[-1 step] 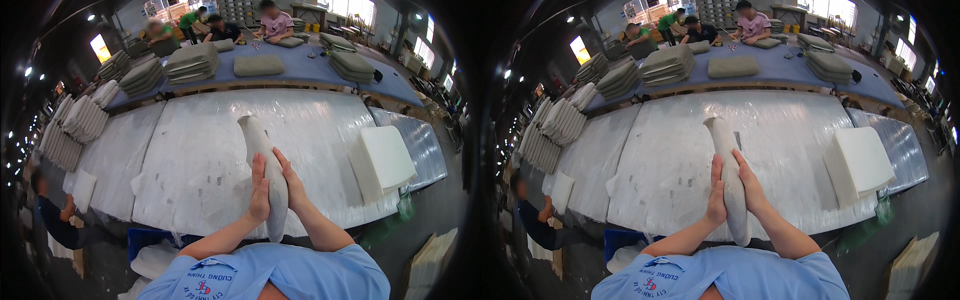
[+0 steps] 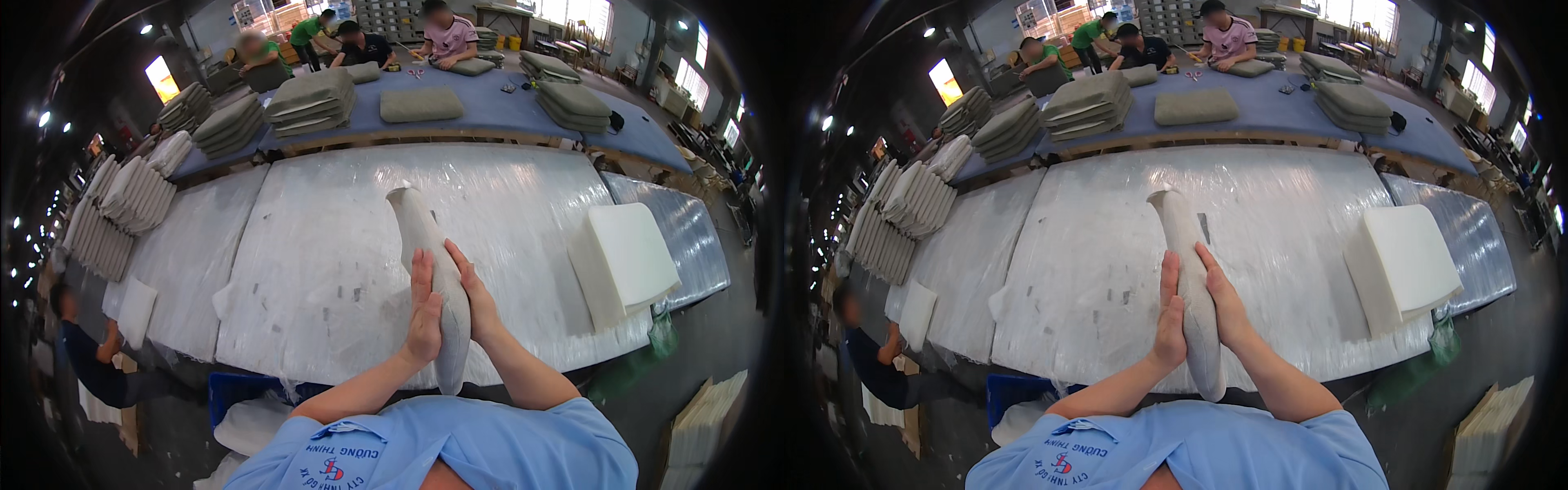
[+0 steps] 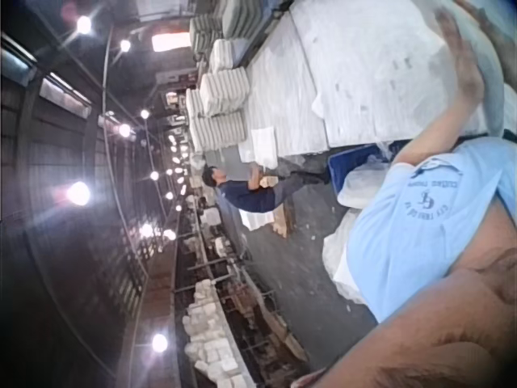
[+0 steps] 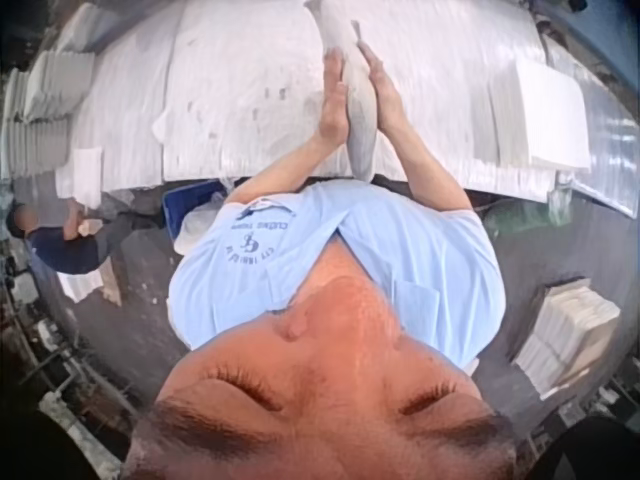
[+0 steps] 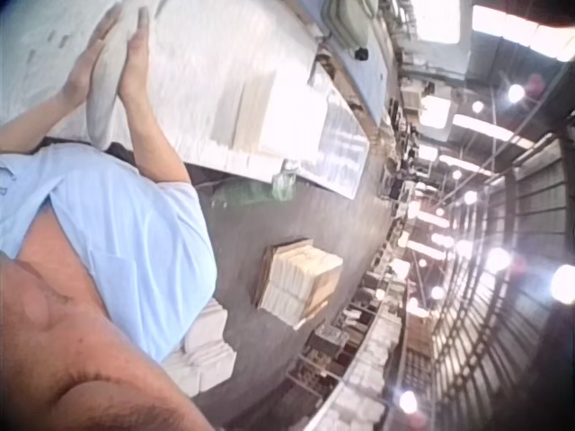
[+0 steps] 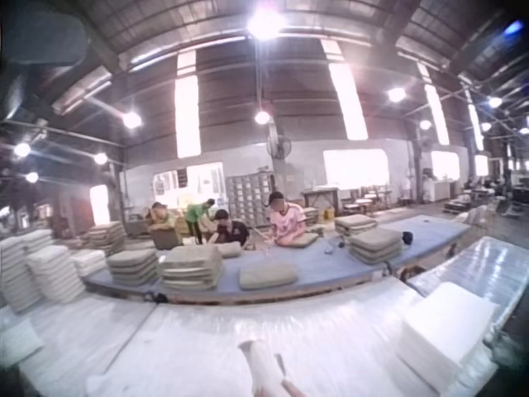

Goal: The person rolls a rectangular foam piece into a cylindrical shape and places it on a stack. They then pick up a foam block, insert white stuffing into it, and place it on the table. The person repeats the stuffing process with another foam block.

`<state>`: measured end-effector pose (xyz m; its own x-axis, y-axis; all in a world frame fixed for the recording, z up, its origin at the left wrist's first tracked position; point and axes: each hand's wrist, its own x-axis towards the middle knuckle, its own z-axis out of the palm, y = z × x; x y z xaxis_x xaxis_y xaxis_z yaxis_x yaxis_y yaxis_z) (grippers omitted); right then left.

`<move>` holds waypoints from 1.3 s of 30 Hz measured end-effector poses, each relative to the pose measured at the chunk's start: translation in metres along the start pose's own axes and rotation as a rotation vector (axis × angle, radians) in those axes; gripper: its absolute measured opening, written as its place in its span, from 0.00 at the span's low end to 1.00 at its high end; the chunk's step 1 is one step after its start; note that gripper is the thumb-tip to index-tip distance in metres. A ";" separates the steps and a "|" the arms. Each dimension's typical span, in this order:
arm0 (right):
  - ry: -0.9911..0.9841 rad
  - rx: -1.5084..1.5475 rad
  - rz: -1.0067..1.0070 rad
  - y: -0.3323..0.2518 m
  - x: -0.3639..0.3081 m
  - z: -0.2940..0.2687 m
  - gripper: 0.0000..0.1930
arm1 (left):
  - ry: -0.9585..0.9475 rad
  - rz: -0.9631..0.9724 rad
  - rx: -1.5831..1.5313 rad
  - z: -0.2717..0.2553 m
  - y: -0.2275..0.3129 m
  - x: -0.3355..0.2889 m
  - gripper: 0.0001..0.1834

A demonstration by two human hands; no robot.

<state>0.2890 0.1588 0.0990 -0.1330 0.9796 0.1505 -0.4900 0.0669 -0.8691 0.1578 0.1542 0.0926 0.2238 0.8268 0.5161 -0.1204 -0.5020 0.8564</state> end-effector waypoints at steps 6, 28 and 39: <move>-0.039 0.032 -0.055 0.009 -0.004 -0.012 0.37 | -0.045 0.052 0.101 0.004 0.005 -0.001 0.37; 0.215 -0.507 -0.061 0.058 0.207 -0.091 0.28 | 0.206 -0.546 -0.105 -0.064 -0.137 0.140 0.47; -0.094 -0.187 0.369 0.064 0.262 -0.126 0.22 | 0.010 -0.570 -0.142 -0.102 -0.174 0.169 0.04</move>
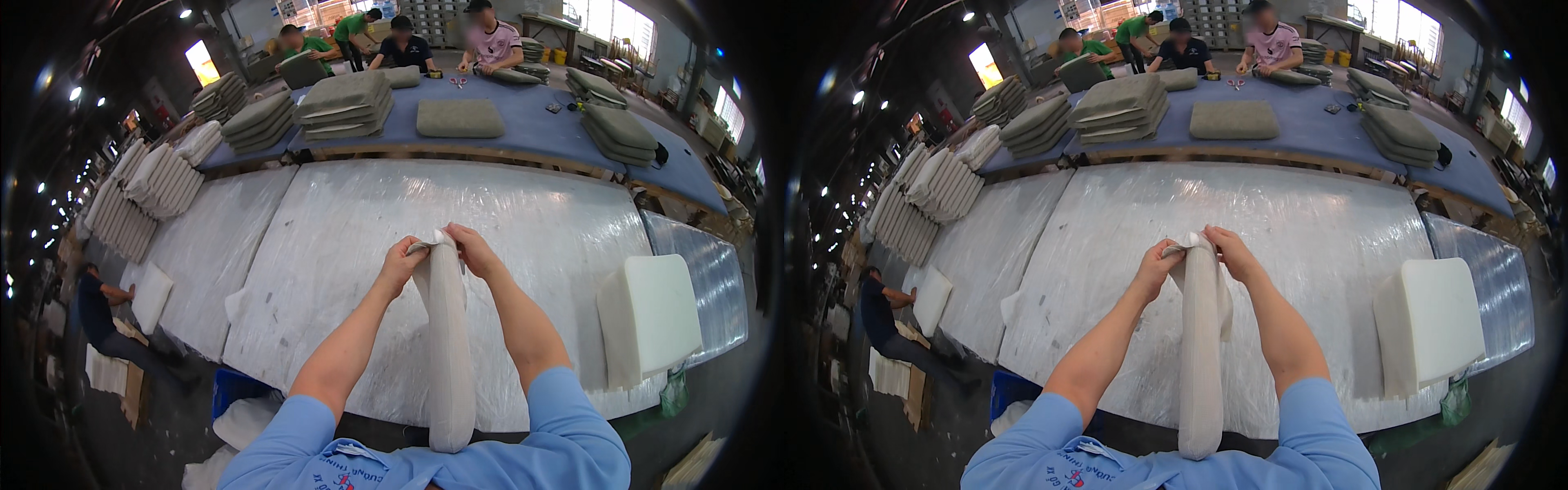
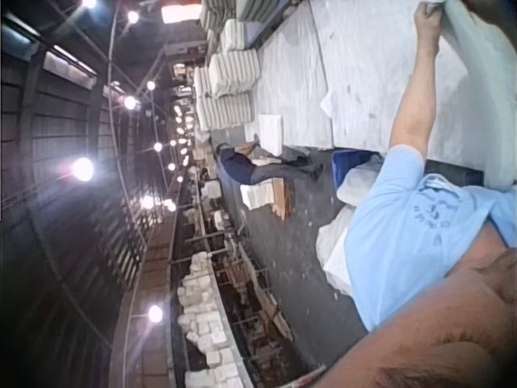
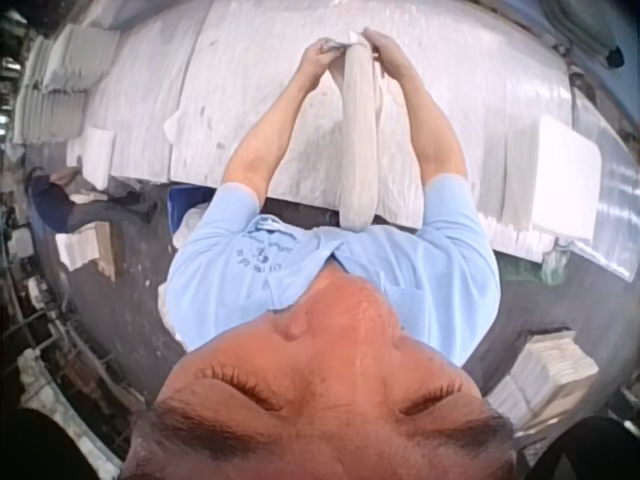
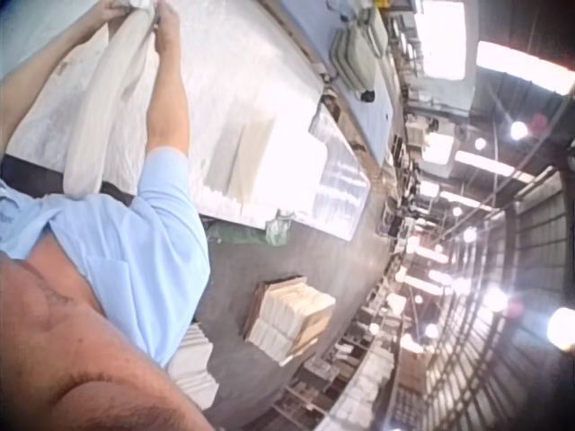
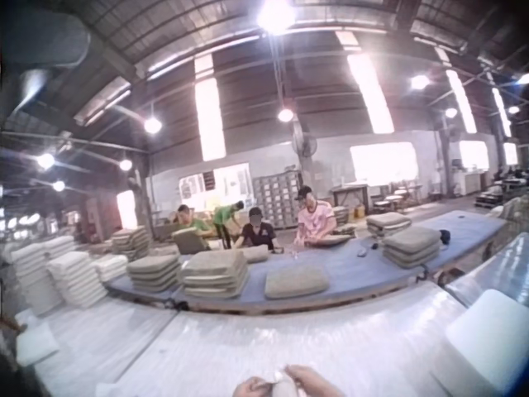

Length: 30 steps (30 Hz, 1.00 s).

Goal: The person rolls a rectangular foam piece into a cylindrical shape and places it on a stack. They then pick up a foam block, insert white stuffing into it, and place it on the table. The person repeats the stuffing process with another foam block.

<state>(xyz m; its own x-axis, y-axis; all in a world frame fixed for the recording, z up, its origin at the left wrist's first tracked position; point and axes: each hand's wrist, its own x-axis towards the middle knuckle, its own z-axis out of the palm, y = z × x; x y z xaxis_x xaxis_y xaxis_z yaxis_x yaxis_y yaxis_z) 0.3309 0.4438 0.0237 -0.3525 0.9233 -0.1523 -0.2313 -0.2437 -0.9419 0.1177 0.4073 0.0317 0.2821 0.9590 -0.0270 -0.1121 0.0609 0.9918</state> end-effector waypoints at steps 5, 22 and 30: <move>-0.027 -0.001 -0.062 -0.014 -0.014 0.002 0.15 | 0.037 0.046 -0.049 -0.005 -0.004 -0.004 0.05; 0.484 -0.167 -0.537 -0.006 -0.031 0.031 0.20 | 0.202 0.116 -0.055 0.059 -0.014 0.000 0.22; 0.523 -0.559 -0.452 -0.036 -0.012 0.049 0.24 | 0.290 0.014 -0.252 0.060 -0.026 0.005 0.24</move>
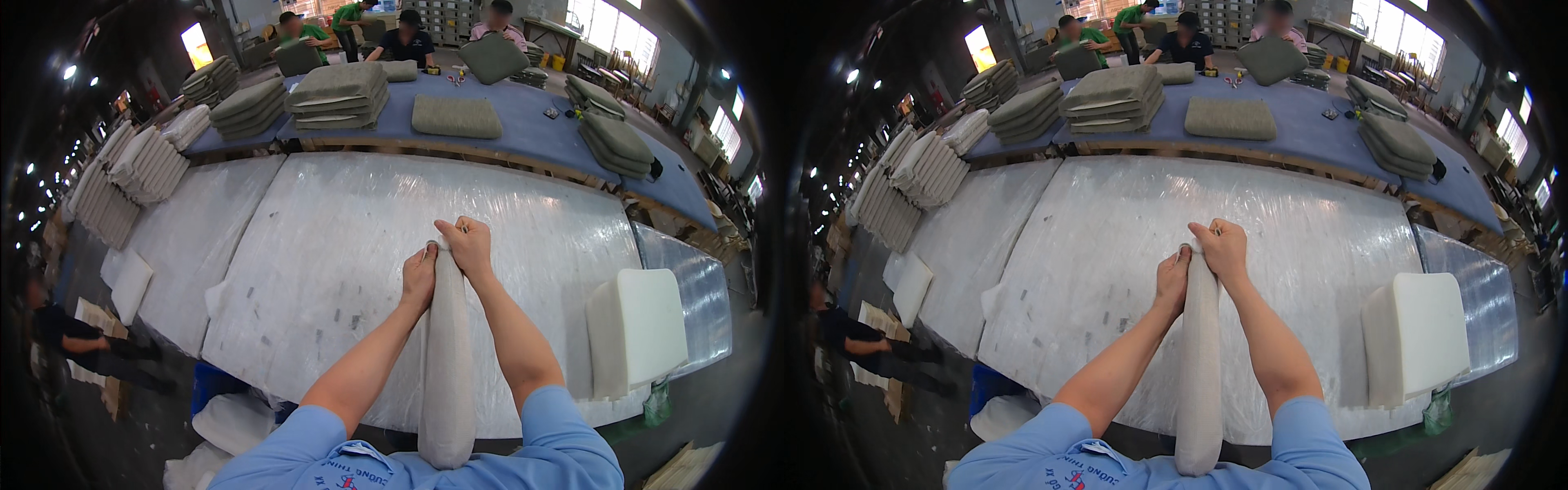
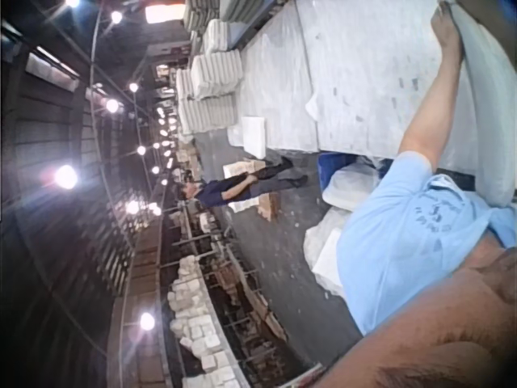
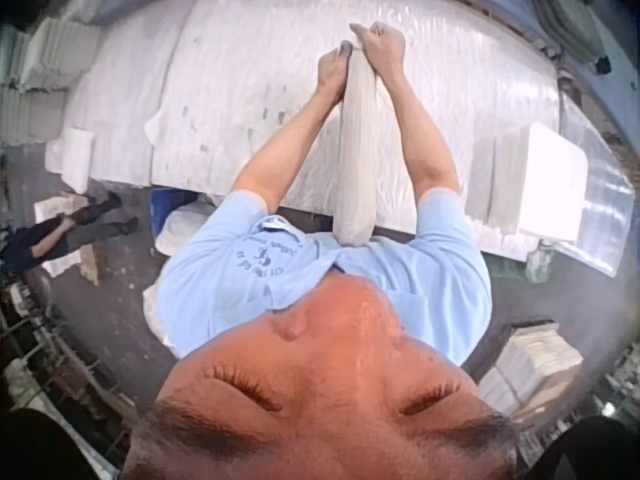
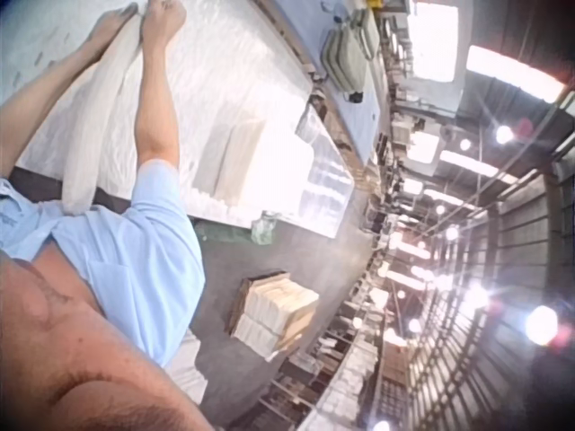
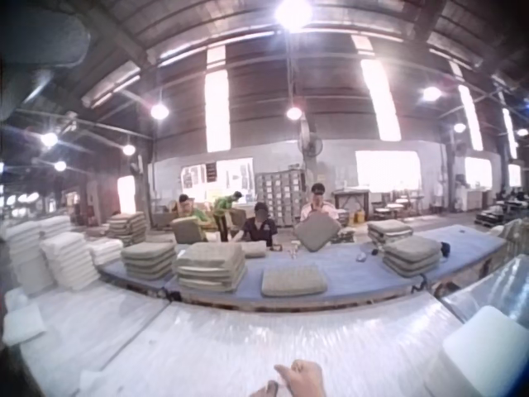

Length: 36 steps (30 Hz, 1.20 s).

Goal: The person rolls a rectangular foam piece into a cylindrical shape and places it on a stack. They then pick up a foam block, insert white stuffing into it, and place it on the table. The person repeats the stuffing process with another foam block.

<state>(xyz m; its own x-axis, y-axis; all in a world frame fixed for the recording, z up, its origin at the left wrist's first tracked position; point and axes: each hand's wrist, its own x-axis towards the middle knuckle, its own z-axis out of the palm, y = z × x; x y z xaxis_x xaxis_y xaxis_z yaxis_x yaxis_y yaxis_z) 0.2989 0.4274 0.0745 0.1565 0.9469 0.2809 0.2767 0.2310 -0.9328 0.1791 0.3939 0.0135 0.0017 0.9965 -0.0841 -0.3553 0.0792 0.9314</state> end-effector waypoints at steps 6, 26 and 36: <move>0.008 -0.252 -0.052 0.010 0.014 0.018 0.18 | 0.081 0.005 0.110 -0.003 0.007 -0.003 0.27; 0.030 -0.551 -0.192 0.004 0.007 0.079 0.21 | 0.131 -0.008 0.230 -0.060 0.026 0.003 0.30; -0.005 -0.400 0.054 0.008 0.016 0.083 0.17 | 0.156 -0.109 0.045 -0.051 0.040 -0.001 0.26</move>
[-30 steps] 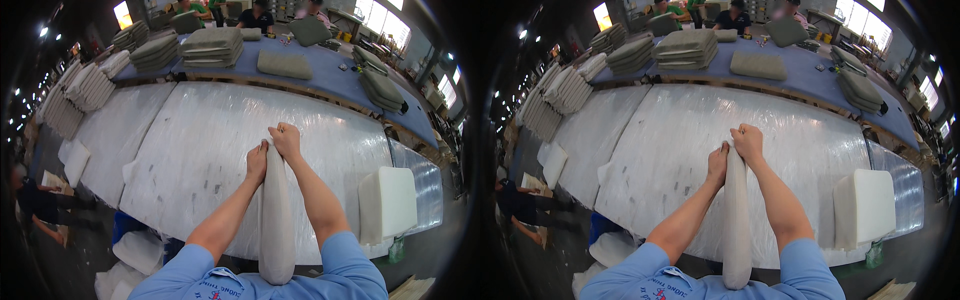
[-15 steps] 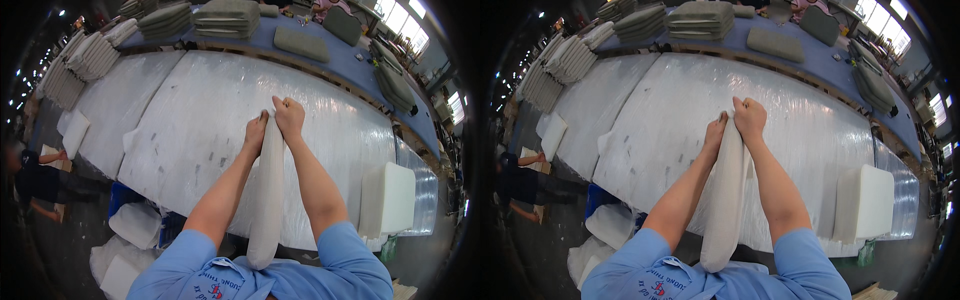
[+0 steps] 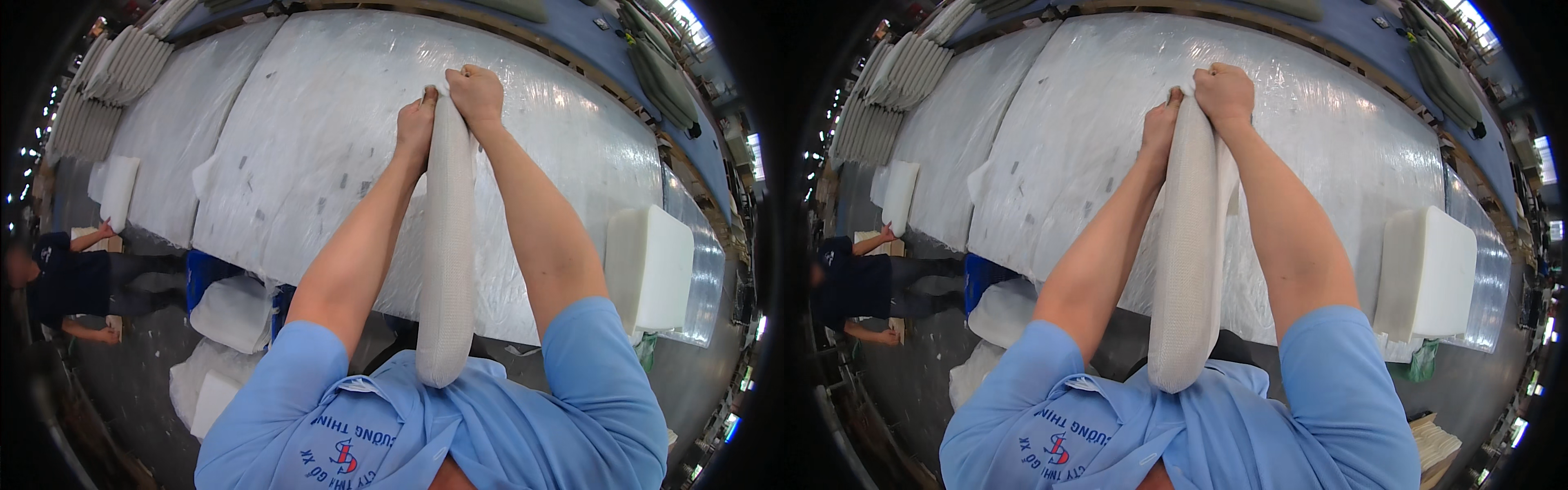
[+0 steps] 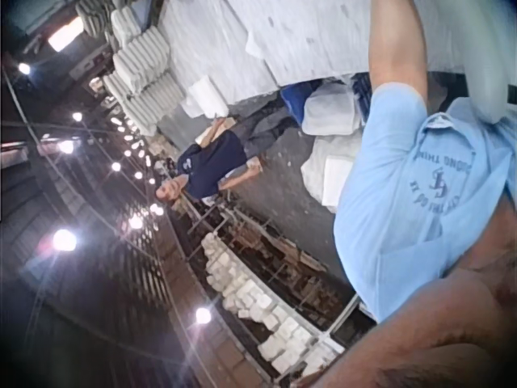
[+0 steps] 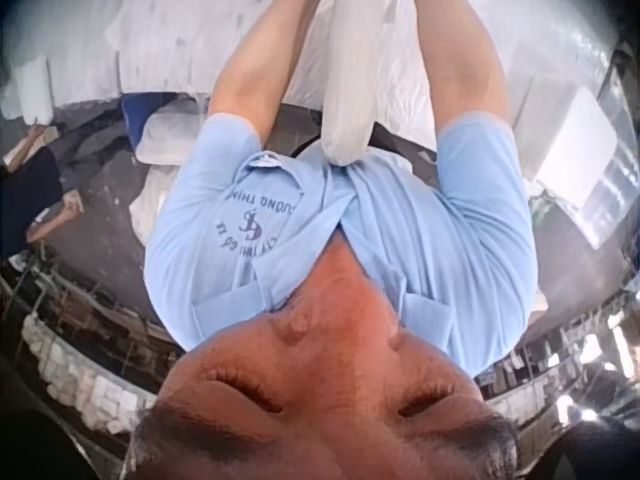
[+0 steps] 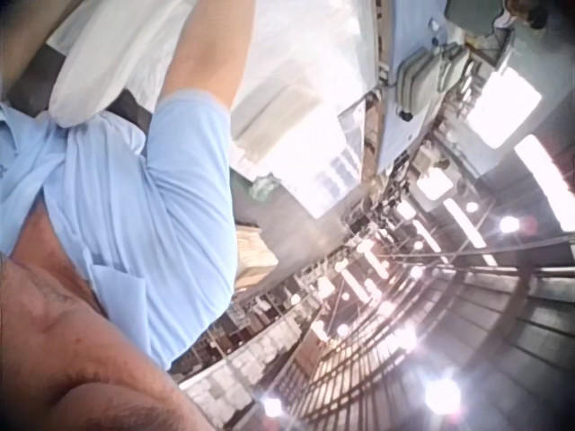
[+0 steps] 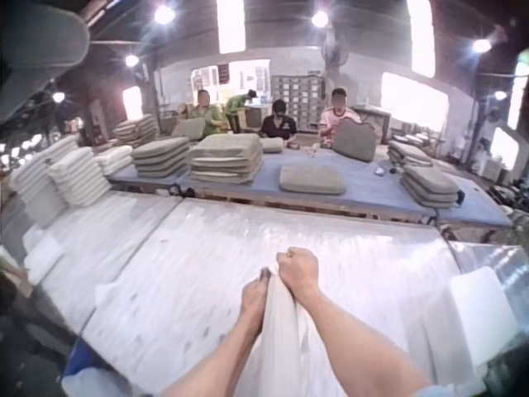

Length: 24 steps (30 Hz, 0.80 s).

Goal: The person rolls a rectangular foam piece into a cylindrical shape and places it on a stack. They then pick up a foam block, insert white stuffing into it, and place it on the table. The person repeats the stuffing process with another foam block.

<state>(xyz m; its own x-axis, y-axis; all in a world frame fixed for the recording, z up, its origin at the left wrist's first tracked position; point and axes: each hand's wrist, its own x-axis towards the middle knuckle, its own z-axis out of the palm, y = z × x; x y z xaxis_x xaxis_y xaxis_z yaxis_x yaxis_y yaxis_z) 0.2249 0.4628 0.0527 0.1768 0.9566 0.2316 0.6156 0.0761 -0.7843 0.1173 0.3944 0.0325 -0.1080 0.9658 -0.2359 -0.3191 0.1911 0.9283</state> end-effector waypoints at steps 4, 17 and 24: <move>-0.003 0.049 0.032 0.012 -0.005 -0.015 0.23 | 0.056 0.202 0.091 0.007 -0.010 -0.003 0.23; -0.156 0.886 0.424 0.050 -0.063 -0.082 0.22 | -0.053 0.826 0.691 0.059 -0.005 0.021 0.20; -0.123 0.819 0.409 0.058 -0.059 -0.085 0.17 | -0.208 1.009 0.862 0.065 -0.017 0.058 0.28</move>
<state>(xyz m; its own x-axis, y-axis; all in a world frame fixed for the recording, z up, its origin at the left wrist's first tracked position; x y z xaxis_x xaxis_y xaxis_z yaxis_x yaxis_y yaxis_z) 0.3157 0.3873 0.0425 0.1492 0.9724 -0.1794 -0.2206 -0.1442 -0.9646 0.1778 0.4586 0.0217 0.2263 0.7428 0.6301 0.5133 -0.6407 0.5709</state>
